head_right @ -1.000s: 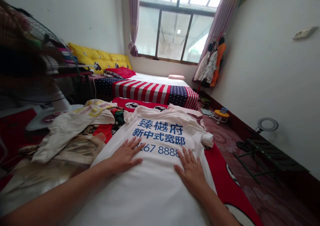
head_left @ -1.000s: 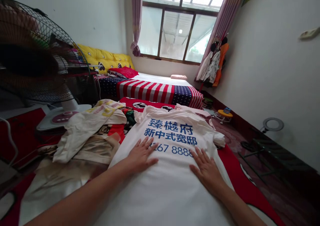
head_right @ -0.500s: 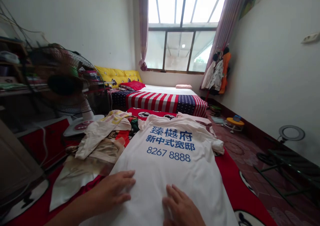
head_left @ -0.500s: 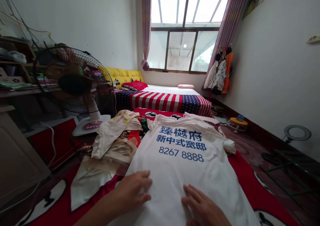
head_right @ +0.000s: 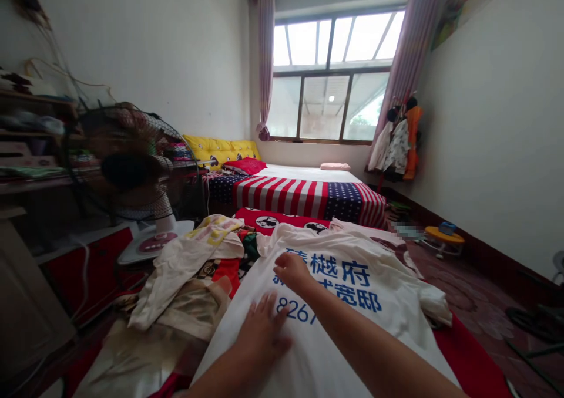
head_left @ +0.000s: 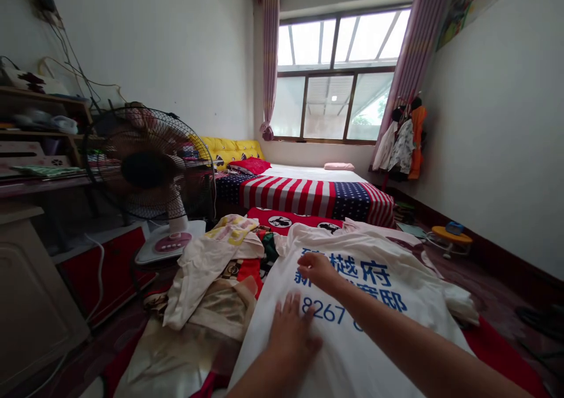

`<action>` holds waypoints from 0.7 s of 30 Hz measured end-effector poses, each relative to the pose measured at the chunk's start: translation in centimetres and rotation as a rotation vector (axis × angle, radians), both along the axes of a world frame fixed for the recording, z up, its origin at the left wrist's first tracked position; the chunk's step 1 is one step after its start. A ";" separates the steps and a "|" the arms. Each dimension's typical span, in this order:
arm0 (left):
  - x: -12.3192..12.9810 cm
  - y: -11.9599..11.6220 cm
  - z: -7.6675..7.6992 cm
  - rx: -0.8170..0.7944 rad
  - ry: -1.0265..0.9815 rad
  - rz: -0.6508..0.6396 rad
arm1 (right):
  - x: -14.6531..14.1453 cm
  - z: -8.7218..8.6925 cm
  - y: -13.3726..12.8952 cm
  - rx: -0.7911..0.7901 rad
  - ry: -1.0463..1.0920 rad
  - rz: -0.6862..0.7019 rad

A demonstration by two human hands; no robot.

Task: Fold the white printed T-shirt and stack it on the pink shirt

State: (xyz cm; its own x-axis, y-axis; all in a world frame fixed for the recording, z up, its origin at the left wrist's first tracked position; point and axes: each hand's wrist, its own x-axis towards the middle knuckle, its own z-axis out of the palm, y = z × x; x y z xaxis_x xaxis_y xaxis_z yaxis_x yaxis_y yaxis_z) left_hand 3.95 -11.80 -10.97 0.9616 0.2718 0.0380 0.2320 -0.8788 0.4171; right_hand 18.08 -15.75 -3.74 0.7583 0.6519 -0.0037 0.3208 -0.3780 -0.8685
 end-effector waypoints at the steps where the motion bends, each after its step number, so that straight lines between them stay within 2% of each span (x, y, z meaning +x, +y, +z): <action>1: 0.4 -0.1 -0.9 -0.008 0.006 -0.003 | 0.7 -0.2 2.1 0.001 0.056 -0.030; 3: 0.7 -0.1 -2.3 -0.022 -0.017 -0.005 | 1.7 -1.1 5.5 0.005 0.201 -0.085; 5: 0.4 0.0 -2.9 -0.050 -0.016 -0.019 | 2.2 -2.2 7.8 0.015 0.352 -0.123; 9: 0.0 0.0 -2.5 -0.086 -0.011 -0.046 | 2.5 -3.9 10.0 0.052 0.561 -0.202; 12: 0.1 0.0 -2.1 -0.081 -0.010 -0.039 | 2.6 -4.2 10.5 0.088 0.608 -0.244; 16: 0.0 0.0 -1.9 -0.060 0.014 -0.025 | 4.1 -2.6 9.7 0.152 0.576 -0.277; 21: -0.2 0.0 -1.7 -0.072 -0.074 -0.031 | 9.4 1.1 6.1 0.306 0.444 -0.378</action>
